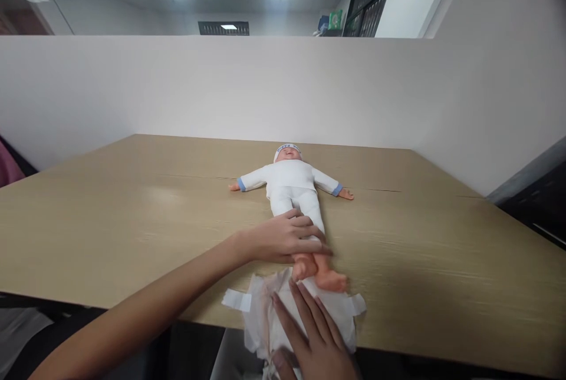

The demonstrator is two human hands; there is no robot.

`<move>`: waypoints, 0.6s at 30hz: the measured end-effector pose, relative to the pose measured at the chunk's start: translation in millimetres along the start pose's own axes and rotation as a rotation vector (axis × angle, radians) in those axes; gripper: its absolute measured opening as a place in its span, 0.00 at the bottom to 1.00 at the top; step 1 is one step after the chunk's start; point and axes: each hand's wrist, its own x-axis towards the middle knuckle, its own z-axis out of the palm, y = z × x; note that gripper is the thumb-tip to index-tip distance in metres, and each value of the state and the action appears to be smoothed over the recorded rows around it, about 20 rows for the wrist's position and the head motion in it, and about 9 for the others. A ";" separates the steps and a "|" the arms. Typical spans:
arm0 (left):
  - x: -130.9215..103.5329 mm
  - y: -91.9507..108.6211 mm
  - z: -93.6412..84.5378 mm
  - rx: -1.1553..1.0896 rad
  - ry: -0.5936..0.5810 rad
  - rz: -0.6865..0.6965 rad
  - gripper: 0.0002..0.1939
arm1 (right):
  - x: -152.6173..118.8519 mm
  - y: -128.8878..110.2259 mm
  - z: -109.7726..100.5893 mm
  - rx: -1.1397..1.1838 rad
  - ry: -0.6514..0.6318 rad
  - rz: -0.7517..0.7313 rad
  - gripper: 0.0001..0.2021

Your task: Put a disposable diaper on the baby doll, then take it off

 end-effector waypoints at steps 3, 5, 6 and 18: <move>5.3 -4.9 -29.7 -0.137 0.088 -0.010 0.17 | 12.9 4.6 -12.5 0.044 -0.065 0.012 0.46; 8.4 -10.1 -50.0 -0.219 0.146 -0.014 0.16 | 26.1 6.3 -22.1 0.053 -0.089 0.025 0.43; 9.5 -13.5 -59.3 -0.253 0.170 -0.022 0.16 | 33.3 6.9 -26.1 0.057 -0.095 0.043 0.42; 2.4 -47.0 -111.9 -0.493 0.406 -0.259 0.22 | 132.8 44.0 -16.2 0.180 -0.235 0.175 0.30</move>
